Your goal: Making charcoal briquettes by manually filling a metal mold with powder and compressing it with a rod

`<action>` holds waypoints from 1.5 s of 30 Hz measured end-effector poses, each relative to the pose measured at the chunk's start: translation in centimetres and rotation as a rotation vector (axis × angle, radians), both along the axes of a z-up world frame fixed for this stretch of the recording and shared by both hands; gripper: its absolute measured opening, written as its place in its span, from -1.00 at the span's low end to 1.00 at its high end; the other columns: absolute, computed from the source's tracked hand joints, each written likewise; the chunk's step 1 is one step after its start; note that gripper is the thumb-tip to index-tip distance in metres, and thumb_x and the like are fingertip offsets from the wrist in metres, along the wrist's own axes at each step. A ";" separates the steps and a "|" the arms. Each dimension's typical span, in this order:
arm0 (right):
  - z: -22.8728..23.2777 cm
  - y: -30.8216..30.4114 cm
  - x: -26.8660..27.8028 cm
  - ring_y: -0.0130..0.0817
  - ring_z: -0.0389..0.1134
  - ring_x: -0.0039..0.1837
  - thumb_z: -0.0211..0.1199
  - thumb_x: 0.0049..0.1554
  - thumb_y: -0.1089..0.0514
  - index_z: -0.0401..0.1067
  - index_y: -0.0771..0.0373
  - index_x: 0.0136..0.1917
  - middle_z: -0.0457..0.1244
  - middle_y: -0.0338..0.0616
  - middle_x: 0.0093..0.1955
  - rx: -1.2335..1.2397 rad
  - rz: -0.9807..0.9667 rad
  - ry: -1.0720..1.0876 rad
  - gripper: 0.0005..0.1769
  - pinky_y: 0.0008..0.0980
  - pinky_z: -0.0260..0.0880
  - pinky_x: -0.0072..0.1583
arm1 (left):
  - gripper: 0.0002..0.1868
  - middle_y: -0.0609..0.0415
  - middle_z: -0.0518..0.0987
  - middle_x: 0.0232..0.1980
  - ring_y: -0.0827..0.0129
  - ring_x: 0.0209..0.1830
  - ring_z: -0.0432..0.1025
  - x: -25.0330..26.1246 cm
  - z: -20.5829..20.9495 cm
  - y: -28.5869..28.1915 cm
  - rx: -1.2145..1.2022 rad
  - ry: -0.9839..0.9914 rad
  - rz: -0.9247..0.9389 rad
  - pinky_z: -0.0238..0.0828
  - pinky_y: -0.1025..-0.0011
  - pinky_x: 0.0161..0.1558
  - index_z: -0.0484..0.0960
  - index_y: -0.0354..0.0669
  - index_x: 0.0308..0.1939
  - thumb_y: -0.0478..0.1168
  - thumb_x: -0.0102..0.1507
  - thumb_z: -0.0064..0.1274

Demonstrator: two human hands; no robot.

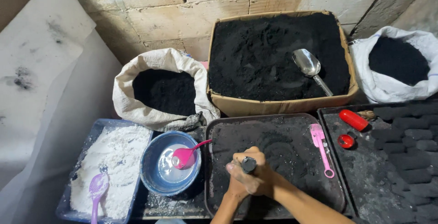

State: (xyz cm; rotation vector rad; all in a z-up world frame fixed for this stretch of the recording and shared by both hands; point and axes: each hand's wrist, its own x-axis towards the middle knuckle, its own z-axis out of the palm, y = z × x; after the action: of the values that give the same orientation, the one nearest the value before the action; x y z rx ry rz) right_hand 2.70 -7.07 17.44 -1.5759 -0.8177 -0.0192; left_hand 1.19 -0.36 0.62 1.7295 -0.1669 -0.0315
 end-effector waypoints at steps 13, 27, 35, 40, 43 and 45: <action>0.6 -0.8 0.6 -0.50 -0.16 -0.57 0.01 0.01 0.22 -0.07 0.20 -0.63 -0.11 -0.31 -0.65 0.082 0.017 0.111 -0.54 -0.48 -0.20 -0.47 | -0.82 0.11 0.40 -0.34 0.45 -0.30 0.34 -2.0 11.3 -2.0 -0.134 -0.176 0.075 0.32 0.43 -0.28 0.28 -0.09 -0.48 -0.10 0.11 -0.17; 0.2 -0.7 0.3 -0.51 -0.17 -0.56 0.00 0.01 0.19 -0.09 0.18 -0.60 -0.14 -0.34 -0.62 0.018 0.011 0.074 -0.56 -0.47 -0.18 -0.46 | -0.84 0.12 0.41 -0.35 0.47 -0.30 0.33 -7.4 20.6 -6.1 -0.146 -0.138 0.083 0.32 0.44 -0.29 0.31 -0.11 -0.45 -0.11 0.09 -0.15; 1.9 -0.4 -0.1 -0.55 -0.04 -0.65 -0.01 0.01 0.22 -0.07 0.18 -0.66 -0.04 -0.31 -0.72 0.003 0.011 0.095 -0.53 -0.56 -0.11 -0.55 | -0.84 0.12 0.42 -0.35 0.47 -0.31 0.33 2.0 -4.8 -4.7 -0.138 -0.118 0.091 0.32 0.44 -0.30 0.33 -0.11 -0.43 -0.12 0.07 -0.14; 3.1 -0.4 -1.1 -0.54 -0.31 -0.53 -0.01 0.02 0.25 -0.21 0.15 -0.59 -0.28 -0.36 -0.60 -0.035 0.024 -0.008 -0.51 -0.47 -0.33 -0.45 | -0.84 0.13 0.42 -0.35 0.48 -0.31 0.33 -0.7 -6.3 -3.9 -0.139 -0.101 0.098 0.31 0.44 -0.31 0.34 -0.12 -0.42 -0.13 0.06 -0.14; 3.1 0.2 -0.9 -0.53 -0.29 -0.55 -0.03 0.04 0.25 -0.19 0.15 -0.58 -0.26 -0.36 -0.61 -0.048 0.058 -0.088 -0.52 -0.46 -0.32 -0.48 | -0.84 0.13 0.43 -0.35 0.48 -0.31 0.32 -1.6 -6.8 -2.7 -0.134 -0.108 0.104 0.31 0.44 -0.31 0.34 -0.12 -0.41 -0.14 0.06 -0.13; 2.2 0.4 -1.0 -0.53 -0.25 -0.58 -0.06 0.06 0.24 -0.16 0.15 -0.58 -0.24 -0.36 -0.62 -0.051 0.093 -0.134 -0.54 -0.46 -0.30 -0.51 | -0.84 0.13 0.43 -0.35 0.48 -0.31 0.32 -2.9 -7.4 -2.2 -0.133 -0.101 0.106 0.31 0.44 -0.31 0.35 -0.12 -0.41 -0.14 0.05 -0.13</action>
State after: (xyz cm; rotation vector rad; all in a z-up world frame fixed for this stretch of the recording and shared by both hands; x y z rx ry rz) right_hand 1.69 -6.69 19.60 -1.5954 -1.0028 -0.0378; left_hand -1.73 -2.56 -6.81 1.6056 -0.1487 0.1420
